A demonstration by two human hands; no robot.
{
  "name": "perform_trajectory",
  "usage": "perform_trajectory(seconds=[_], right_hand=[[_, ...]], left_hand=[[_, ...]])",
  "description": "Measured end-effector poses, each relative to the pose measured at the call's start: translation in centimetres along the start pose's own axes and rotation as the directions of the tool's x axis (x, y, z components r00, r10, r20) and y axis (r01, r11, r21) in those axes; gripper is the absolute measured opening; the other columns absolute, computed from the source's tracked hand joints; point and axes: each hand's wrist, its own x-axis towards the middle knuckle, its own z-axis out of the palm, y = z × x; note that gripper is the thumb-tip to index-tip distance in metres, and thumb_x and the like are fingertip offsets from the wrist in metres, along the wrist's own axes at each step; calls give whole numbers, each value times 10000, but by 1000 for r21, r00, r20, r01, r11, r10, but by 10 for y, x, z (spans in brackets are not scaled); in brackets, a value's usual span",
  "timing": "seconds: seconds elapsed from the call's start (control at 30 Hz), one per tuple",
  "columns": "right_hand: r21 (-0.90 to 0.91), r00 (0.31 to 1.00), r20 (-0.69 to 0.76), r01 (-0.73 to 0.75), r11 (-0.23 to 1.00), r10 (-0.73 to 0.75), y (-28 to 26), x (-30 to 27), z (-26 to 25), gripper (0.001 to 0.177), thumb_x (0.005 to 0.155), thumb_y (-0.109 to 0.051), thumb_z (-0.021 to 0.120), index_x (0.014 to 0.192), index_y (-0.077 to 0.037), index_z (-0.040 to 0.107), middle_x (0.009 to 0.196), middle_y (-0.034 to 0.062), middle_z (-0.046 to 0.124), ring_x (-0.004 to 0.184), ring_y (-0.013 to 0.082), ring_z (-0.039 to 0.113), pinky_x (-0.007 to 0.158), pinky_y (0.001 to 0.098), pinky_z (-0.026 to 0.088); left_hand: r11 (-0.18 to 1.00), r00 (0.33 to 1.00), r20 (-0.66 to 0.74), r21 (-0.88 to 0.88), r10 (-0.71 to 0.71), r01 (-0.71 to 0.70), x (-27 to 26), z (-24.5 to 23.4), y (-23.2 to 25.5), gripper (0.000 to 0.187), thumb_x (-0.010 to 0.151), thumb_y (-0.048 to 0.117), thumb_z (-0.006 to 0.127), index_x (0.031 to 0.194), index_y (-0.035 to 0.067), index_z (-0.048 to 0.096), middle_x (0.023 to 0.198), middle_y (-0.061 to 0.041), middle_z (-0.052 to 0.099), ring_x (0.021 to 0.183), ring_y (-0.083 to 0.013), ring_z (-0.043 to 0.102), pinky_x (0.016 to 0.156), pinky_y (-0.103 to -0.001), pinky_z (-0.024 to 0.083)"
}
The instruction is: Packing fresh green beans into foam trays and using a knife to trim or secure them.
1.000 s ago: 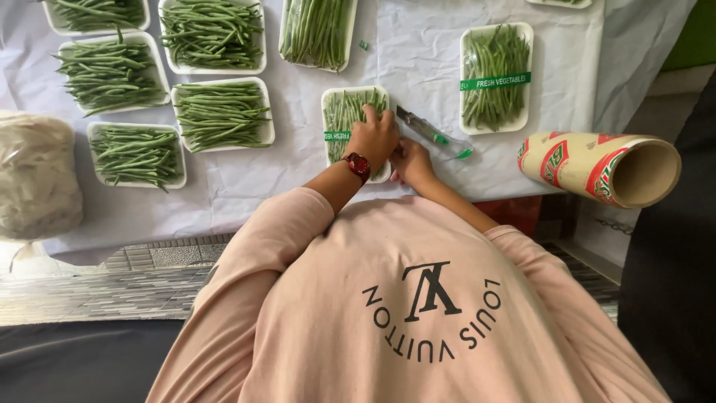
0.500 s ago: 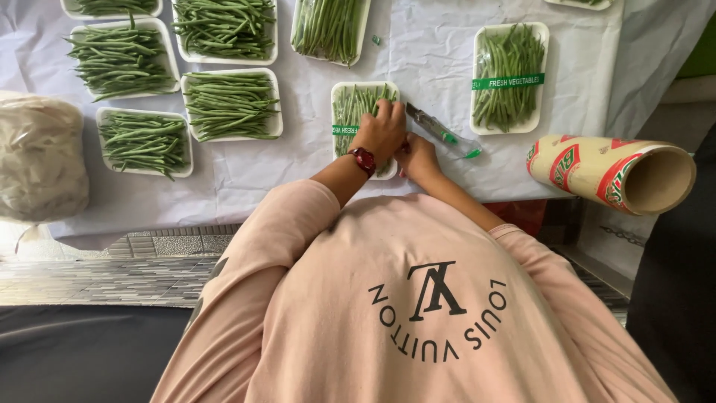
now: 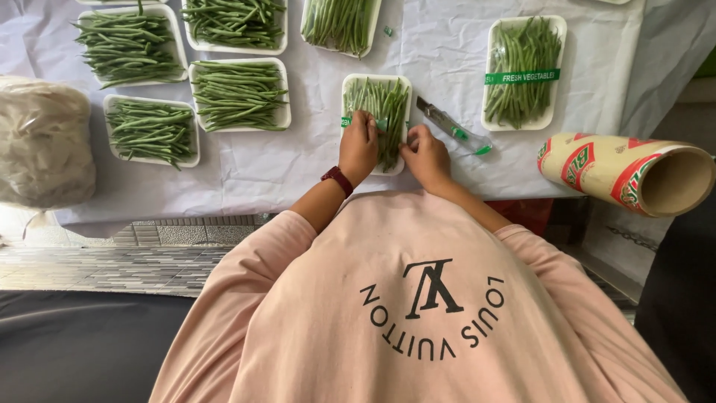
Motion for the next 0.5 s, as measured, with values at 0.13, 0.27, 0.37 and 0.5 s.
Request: perform_trajectory(seconds=[0.13, 0.27, 0.37, 0.5], right_hand=[[-33, 938, -142, 315, 949, -316, -1, -7, -2, 451, 903, -51, 698, 1327, -140, 570, 977, 104, 624, 931, 376, 701, 735, 489, 608], [99, 896, -186, 425, 900, -403, 15, 4, 22, 327, 939, -69, 710, 1248, -173, 695, 949, 51, 577, 775, 273, 656, 642, 392, 572], [236, 916, -177, 395, 888, -361, 25, 18, 37, 239, 911, -189, 798, 1132, -159, 711, 855, 48, 554, 704, 232, 620, 612, 360, 541], [278, 944, -35, 324, 904, -327, 15, 24, 33, 242, 881, -292, 852, 964, -176, 656, 778, 29, 520, 732, 245, 616, 678, 397, 529]], left_hand=[[995, 996, -24, -52, -85, 84, 2, 6, -7, 130, 1067, 194, 415, 1040, 107, 507, 881, -153, 726, 908, -447, 687, 741, -513, 530], [990, 989, -88, -92, -115, 107, 3, 13, -11, 125, 1069, 164, 417, 1058, 78, 508, 882, -210, 696, 900, -464, 691, 727, -513, 543], [985, 979, -124, -83, -159, 150, 6, 14, -9, 129, 1068, 166, 416, 1079, 78, 510, 890, -207, 695, 909, -462, 700, 730, -523, 556], [964, 949, -176, -15, -262, 264, 5, 18, -5, 149, 1073, 237, 414, 1092, 129, 516, 888, -158, 710, 926, -425, 723, 752, -521, 585]])
